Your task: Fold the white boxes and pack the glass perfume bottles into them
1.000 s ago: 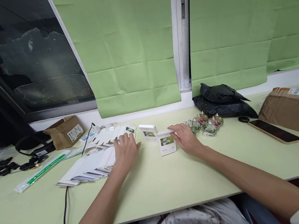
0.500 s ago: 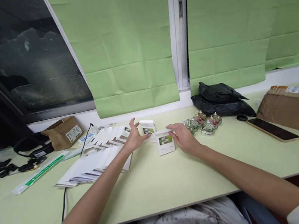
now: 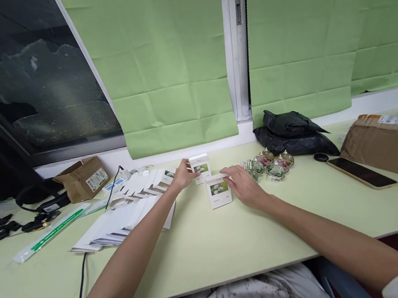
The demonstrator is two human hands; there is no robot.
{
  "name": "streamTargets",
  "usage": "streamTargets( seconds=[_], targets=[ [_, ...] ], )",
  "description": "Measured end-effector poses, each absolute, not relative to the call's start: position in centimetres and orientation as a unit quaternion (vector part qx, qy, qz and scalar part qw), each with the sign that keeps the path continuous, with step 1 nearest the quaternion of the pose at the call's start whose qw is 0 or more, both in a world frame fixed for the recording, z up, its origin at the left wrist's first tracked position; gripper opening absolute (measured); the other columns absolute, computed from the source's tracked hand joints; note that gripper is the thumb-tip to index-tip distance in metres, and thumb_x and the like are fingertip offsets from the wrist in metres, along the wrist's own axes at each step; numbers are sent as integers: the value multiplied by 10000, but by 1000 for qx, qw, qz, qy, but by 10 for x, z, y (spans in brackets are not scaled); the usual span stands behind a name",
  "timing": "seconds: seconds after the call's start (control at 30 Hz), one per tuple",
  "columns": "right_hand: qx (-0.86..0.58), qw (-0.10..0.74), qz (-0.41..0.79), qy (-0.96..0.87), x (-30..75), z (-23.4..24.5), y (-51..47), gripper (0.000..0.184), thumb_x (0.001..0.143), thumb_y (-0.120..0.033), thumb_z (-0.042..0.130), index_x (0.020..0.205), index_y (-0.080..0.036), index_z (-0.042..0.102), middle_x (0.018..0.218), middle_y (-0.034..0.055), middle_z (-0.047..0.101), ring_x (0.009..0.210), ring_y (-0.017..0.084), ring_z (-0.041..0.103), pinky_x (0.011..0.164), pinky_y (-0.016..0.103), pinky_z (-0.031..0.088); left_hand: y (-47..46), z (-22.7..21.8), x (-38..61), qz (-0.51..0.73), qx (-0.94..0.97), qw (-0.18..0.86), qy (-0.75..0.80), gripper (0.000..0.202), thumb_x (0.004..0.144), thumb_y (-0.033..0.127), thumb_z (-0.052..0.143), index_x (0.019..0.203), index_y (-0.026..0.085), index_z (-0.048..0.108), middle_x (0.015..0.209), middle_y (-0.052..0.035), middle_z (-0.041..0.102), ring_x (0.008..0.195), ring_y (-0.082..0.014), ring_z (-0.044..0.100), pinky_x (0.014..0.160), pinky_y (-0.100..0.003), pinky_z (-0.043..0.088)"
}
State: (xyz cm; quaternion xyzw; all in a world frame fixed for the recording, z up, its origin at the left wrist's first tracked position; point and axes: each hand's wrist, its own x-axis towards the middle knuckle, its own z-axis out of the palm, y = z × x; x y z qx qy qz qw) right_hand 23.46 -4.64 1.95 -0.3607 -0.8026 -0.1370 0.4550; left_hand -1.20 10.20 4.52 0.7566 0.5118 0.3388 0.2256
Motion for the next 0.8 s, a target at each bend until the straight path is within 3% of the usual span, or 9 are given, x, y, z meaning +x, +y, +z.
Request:
streamTargets(
  seconds=[0.1,0.2,0.23,0.3,0.4,0.57,0.67,0.8],
  targets=[
    [-361,454,-136,-803,235,21,-48,297,1074,-178,428,1363,-231,474,1196,111,665,1066,278,606,930,467,515,97,49,-17,312,753,216,537,893,589,448,934,1296,198,449,1311,-192,628,1101,-305,673,830,-372,558],
    [-361,454,-139,-802,234,22,-50,310,1071,-180,447,1377,-224,468,1208,117,665,1086,282,611,944,471,515,78,60,-32,275,750,173,577,1039,471,513,967,1313,177,458,1418,-270,545,1321,-444,530,989,-492,489],
    [-361,454,-139,-802,234,22,-51,318,1070,-183,453,1385,-223,464,1210,117,665,1090,283,611,948,472,516,68,65,-39,255,751,147,592,991,508,542,946,1299,166,481,1426,-286,538,1369,-481,468,1018,-531,456],
    [-359,456,-138,-802,233,23,-52,336,1069,-191,463,1403,-225,453,1218,117,664,1100,284,610,957,474,518,43,73,-52,123,767,11,629,749,744,625,773,1269,149,531,1383,-288,589,1347,-487,477,1026,-579,421],
    [-354,458,-133,-804,232,22,-52,368,1068,-214,479,1433,-231,431,1253,120,657,1143,292,597,975,483,521,3,77,-65,-13,756,-111,645,555,946,561,564,1255,101,596,1254,-276,686,1290,-462,541,1042,-584,385],
    [-351,464,-121,-804,232,21,-53,419,1058,-246,507,1464,-247,403,1285,124,644,1180,306,587,986,505,529,-46,64,-67,-70,766,-194,609,599,985,540,529,1325,55,619,1241,-272,705,1423,-451,439,1151,-577,260],
    [-350,467,-117,-804,233,22,-53,439,1053,-250,518,1473,-255,392,1292,125,641,1187,309,586,992,515,529,-60,56,-65,-51,779,-192,595,527,979,509,557,1280,88,658,1339,-253,654,1344,-456,505,1113,-571,315],
    [-353,467,-110,-803,234,22,-54,444,1050,-259,527,1473,-249,395,1301,127,637,1187,309,586,999,519,527,-70,50,-62,-30,797,-159,582,419,983,443,570,1263,143,655,1320,-210,646,1236,-412,583,1004,-522,432]
  ],
)
